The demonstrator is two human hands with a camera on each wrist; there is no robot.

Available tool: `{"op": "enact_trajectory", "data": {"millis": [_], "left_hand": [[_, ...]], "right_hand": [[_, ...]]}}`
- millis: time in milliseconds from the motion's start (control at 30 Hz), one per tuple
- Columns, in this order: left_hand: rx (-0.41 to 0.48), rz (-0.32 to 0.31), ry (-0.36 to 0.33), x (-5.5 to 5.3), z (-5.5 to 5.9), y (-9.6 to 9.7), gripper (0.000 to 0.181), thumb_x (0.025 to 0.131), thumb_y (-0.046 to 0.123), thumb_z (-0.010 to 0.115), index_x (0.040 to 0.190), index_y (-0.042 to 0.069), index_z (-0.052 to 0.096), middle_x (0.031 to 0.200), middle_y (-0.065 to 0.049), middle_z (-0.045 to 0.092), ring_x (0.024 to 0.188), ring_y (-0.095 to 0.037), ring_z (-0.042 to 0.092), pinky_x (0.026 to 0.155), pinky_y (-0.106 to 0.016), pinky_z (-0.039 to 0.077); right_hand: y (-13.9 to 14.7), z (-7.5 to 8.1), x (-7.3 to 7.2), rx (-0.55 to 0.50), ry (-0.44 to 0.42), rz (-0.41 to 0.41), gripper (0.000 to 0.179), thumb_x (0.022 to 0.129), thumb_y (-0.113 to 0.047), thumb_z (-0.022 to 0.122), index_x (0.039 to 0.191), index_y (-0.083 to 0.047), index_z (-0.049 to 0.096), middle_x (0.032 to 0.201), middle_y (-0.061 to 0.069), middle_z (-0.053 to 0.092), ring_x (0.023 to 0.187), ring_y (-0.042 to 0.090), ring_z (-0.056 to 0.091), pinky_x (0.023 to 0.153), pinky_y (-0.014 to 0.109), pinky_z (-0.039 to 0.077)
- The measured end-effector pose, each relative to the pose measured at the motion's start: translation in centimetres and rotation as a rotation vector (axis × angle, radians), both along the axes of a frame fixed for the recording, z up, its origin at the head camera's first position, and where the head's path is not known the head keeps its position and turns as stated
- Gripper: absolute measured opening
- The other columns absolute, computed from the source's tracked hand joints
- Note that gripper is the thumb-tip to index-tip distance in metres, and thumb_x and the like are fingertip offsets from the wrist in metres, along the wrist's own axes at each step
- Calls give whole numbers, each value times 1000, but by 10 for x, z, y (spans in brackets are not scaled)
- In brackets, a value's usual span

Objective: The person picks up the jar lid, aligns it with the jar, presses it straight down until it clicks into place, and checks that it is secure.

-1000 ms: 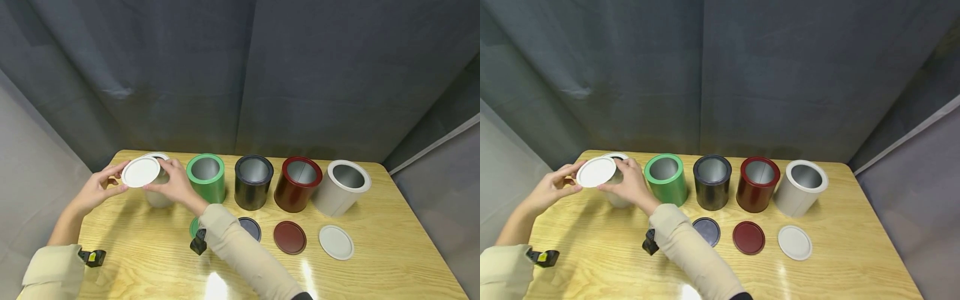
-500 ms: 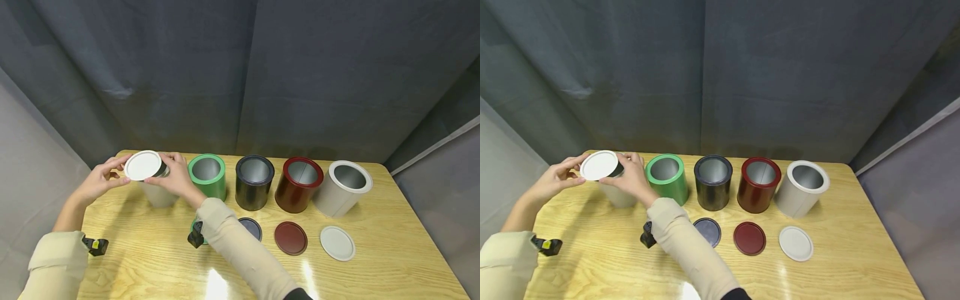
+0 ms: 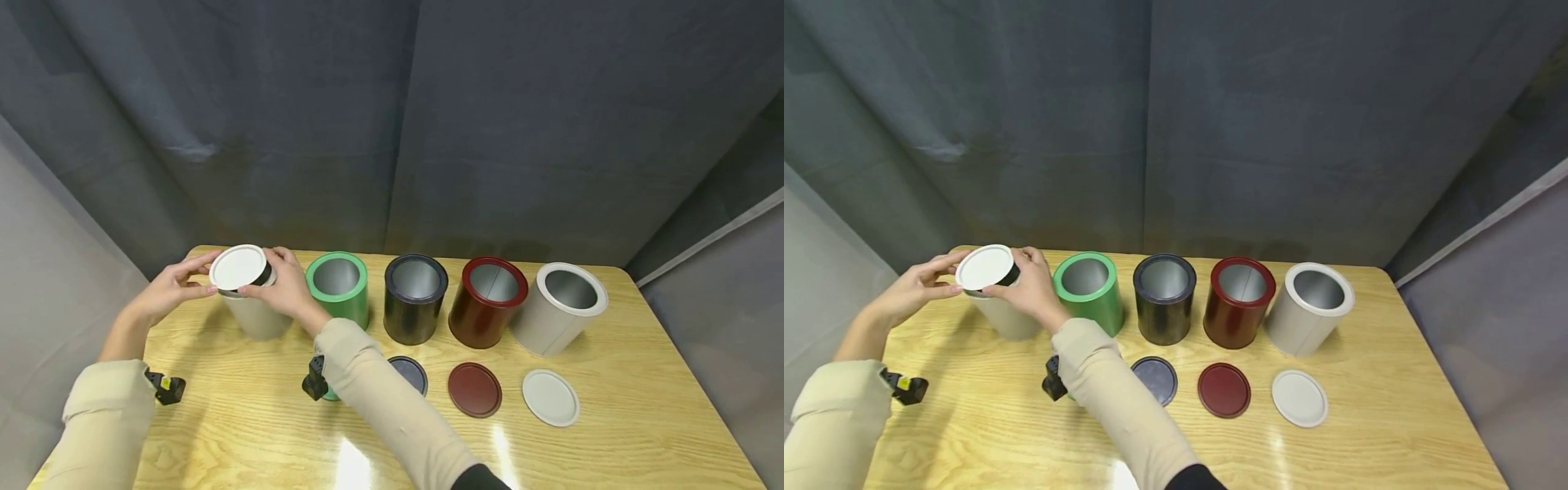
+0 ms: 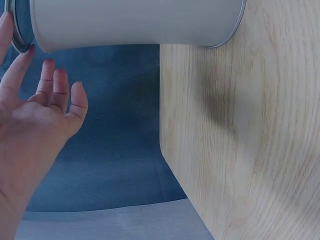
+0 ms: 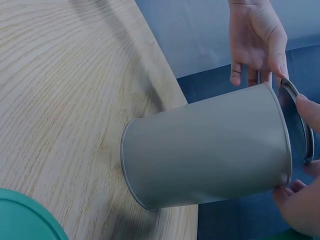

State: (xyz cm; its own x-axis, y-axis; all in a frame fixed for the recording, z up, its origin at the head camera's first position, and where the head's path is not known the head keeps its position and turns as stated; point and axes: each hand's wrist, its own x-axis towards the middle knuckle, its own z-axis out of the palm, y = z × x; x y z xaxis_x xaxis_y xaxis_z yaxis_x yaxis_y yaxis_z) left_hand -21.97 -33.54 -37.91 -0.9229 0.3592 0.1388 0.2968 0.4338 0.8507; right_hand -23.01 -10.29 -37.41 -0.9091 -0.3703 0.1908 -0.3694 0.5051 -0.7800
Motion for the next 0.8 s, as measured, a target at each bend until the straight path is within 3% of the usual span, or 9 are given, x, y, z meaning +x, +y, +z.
{"op": "enact_trajectory", "data": {"millis": [133, 333, 467, 567, 633, 800], "left_hand": [[-18, 14, -51, -4, 0, 3, 60, 86, 5, 61, 140, 9, 36, 111, 10, 48, 102, -10, 42, 81, -31, 36], [22, -16, -106, -9, -1, 5, 61, 86, 4, 60, 140, 6, 34, 122, 16, 43, 109, -8, 39, 83, -24, 37], [30, -31, -141, -9, -3, 5, 61, 86, 3, 60, 140, 2, 32, 127, 15, 40, 111, -5, 35, 94, -47, 30], [42, -40, -160, -9, -5, 4, 61, 86, 3, 60, 139, -1, 31, 130, 12, 39, 113, -4, 33, 94, -60, 21], [41, -43, -163, -9, -6, 4, 61, 86, 3, 59, 140, -1, 30, 131, 12, 39, 114, -3, 32, 96, -56, 24], [56, -81, -175, -7, -6, 6, 62, 88, 3, 56, 141, -3, 24, 130, 11, 37, 113, -3, 36, 87, -22, 37]], "right_hand": [[0, -2, -2, 15, 19, -8, 74, 74, -35, 75, 136, -11, 43, 135, 8, 39, 122, 20, 39, 97, 29, 33], [1, -2, -1, 44, 47, -20, 71, 74, -35, 75, 133, -9, 46, 133, 10, 41, 121, 21, 40, 97, 29, 32], [0, -2, 2, 74, 42, -24, 71, 75, -36, 74, 133, -6, 46, 134, 12, 40, 122, 22, 39, 98, 29, 32], [-1, -3, 4, 94, 41, -34, 71, 75, -36, 74, 132, -4, 45, 136, 12, 39, 124, 22, 38, 99, 28, 31], [-1, -4, 5, 105, 35, -41, 72, 75, -36, 73, 133, -4, 44, 136, 12, 38, 124, 23, 37, 99, 28, 31], [-3, -6, 7, 125, 4, -69, 75, 76, -38, 72, 136, -5, 41, 137, 9, 37, 125, 21, 35, 98, 27, 32]]}}
